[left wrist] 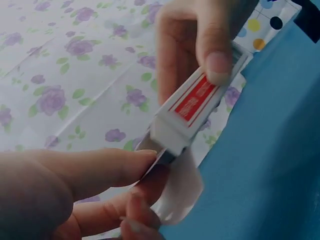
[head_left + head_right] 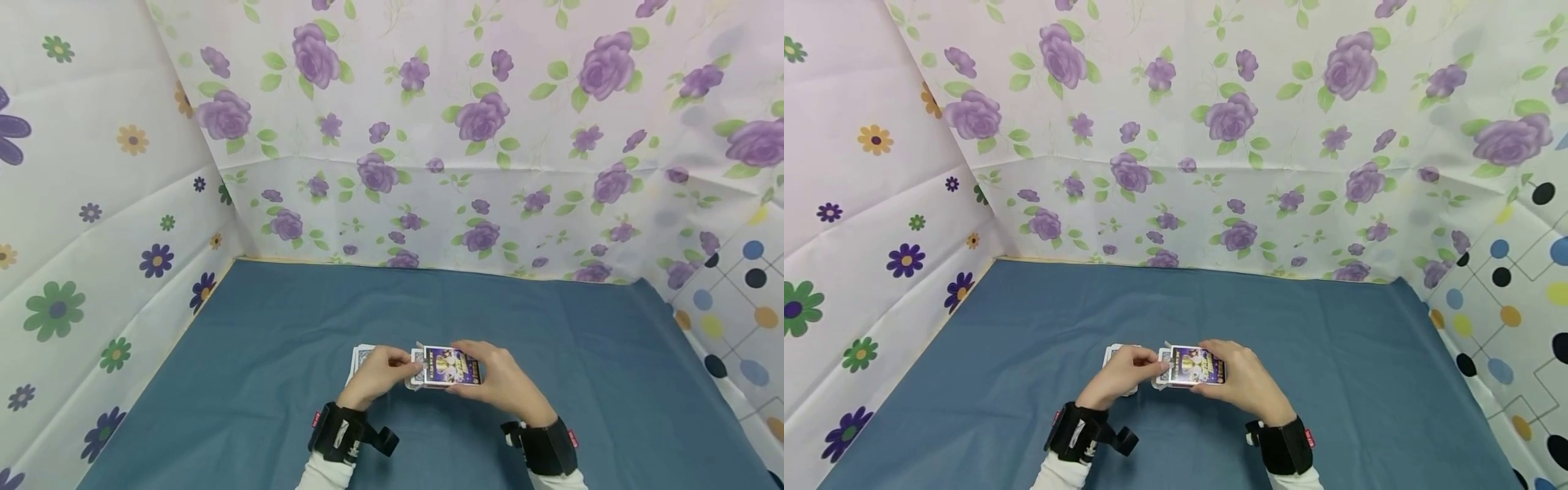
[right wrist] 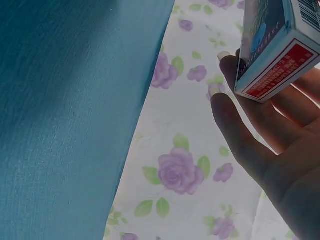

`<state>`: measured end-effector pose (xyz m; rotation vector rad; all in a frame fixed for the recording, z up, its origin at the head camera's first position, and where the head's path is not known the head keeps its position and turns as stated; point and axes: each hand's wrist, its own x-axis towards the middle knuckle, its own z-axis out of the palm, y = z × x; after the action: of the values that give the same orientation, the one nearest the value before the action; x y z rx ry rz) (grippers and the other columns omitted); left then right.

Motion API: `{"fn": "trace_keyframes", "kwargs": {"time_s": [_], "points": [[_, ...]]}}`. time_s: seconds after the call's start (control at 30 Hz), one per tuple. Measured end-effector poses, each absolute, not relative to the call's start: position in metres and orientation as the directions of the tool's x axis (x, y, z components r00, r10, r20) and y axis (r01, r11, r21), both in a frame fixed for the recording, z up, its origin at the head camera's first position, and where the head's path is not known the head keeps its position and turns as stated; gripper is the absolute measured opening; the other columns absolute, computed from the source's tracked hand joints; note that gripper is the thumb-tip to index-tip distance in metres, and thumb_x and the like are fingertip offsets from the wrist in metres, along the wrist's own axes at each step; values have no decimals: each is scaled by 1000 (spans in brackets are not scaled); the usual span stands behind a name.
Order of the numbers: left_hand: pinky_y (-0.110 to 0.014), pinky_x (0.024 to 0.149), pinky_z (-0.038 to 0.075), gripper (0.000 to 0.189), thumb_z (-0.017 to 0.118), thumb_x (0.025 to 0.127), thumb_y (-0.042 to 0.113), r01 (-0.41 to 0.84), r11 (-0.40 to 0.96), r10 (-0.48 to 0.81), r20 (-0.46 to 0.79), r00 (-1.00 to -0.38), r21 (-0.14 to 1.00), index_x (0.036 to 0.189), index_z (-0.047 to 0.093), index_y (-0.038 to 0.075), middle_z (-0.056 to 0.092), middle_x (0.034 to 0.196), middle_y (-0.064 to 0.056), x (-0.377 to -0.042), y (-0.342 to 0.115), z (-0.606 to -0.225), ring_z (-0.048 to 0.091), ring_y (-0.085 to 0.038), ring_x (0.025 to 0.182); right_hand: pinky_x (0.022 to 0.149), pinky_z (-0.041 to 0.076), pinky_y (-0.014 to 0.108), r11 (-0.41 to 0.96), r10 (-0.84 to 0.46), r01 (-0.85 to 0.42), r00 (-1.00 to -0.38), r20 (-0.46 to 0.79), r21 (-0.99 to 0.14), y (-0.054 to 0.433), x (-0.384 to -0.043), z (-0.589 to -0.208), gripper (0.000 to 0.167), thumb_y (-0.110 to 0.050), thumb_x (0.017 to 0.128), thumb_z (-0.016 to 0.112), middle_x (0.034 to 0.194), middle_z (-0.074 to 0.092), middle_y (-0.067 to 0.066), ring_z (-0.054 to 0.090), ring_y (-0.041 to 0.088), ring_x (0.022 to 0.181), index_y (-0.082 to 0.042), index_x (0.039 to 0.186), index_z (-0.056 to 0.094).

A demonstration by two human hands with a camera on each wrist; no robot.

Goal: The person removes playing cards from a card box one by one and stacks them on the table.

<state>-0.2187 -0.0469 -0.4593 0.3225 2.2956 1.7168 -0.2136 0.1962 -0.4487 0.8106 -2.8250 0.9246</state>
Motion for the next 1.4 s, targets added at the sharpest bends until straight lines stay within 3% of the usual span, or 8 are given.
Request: {"fn": "trace_keyframes", "kwargs": {"time_s": [0.33, 0.67, 0.77, 0.87, 1.0, 1.13, 1.3, 1.4], "points": [[-24, 48, 27, 23, 67, 91, 18, -32, 165, 337, -86, -938, 986, 97, 66, -4, 54, 59, 2, -219, -49, -455, 45, -12, 54, 77, 54, 39, 674, -451, -487, -867, 213, -555, 198, -214, -449, 67, -43, 77, 79, 127, 64, 10, 64, 22, 105, -11, 132, 59], [-28, 62, 39, 21, 64, 93, 16, -27, 146, 402, -84, -912, 989, 101, 68, -4, 60, 69, 0, -217, -46, -451, 52, -13, 63, 77, 54, 39, 678, -443, -490, -867, 227, -548, 200, -215, -450, 65, -41, 77, 80, 126, 64, 10, 64, 22, 105, -11, 131, 59], [-25, 54, 33, 24, 60, 96, 17, -21, 164, 420, -89, -903, 986, 100, 69, -4, 58, 67, 0, -217, -49, -450, 44, -10, 56, 77, 54, 39, 684, -439, -483, -871, 221, -547, 201, -215, -450, 66, -41, 77, 81, 127, 64, 11, 64, 23, 105, -11, 131, 59], [-23, 49, 30, 27, 56, 98, 18, -37, 164, 433, -106, -895, 986, 100, 70, -5, 64, 69, -6, -217, -52, -449, 46, -7, 51, 78, 54, 40, 688, -431, -476, -875, 218, -548, 201, -215, -450, 66, -41, 77, 81, 127, 64, 11, 64, 23, 106, -11, 131, 60], [-20, 51, 38, 30, 49, 102, 17, -74, 132, 465, -128, -876, 989, 107, 67, -6, 71, 84, -24, -218, -58, -447, 66, -10, 58, 79, 54, 42, 695, -420, -468, -881, 220, -546, 201, -215, -449, 67, -42, 76, 81, 126, 64, 11, 64, 25, 107, -9, 131, 60], [-18, 55, 45, 33, 43, 104, 16, -107, 105, 506, -146, -850, 989, 110, 59, -12, 68, 97, -34, -219, -63, -447, 73, -16, 69, 80, 53, 43, 700, -415, -464, -883, 221, -542, 201, -215, -449, 68, -43, 76, 81, 126, 65, 11, 64, 25, 109, -9, 131, 60], [-22, 62, 53, 31, 44, 103, 15, -108, 112, 472, -148, -869, 988, 109, 60, -11, 69, 94, -30, -221, -74, -447, 74, -20, 76, 81, 53, 43, 707, -412, -467, -882, 226, -531, 202, -214, -450, 67, -43, 76, 81, 127, 64, 11, 63, 27, 111, -10, 131, 60], [-31, 74, 58, 28, 46, 101, 12, -114, 79, 433, -137, -891, 990, 109, 59, -12, 67, 96, -24, -222, -81, -447, 74, -22, 79, 81, 53, 43, 710, -411, -467, -882, 228, -526, 202, -214, -449, 67, -41, 75, 82, 127, 64, 12, 63, 27, 111, -10, 131, 60]]}}
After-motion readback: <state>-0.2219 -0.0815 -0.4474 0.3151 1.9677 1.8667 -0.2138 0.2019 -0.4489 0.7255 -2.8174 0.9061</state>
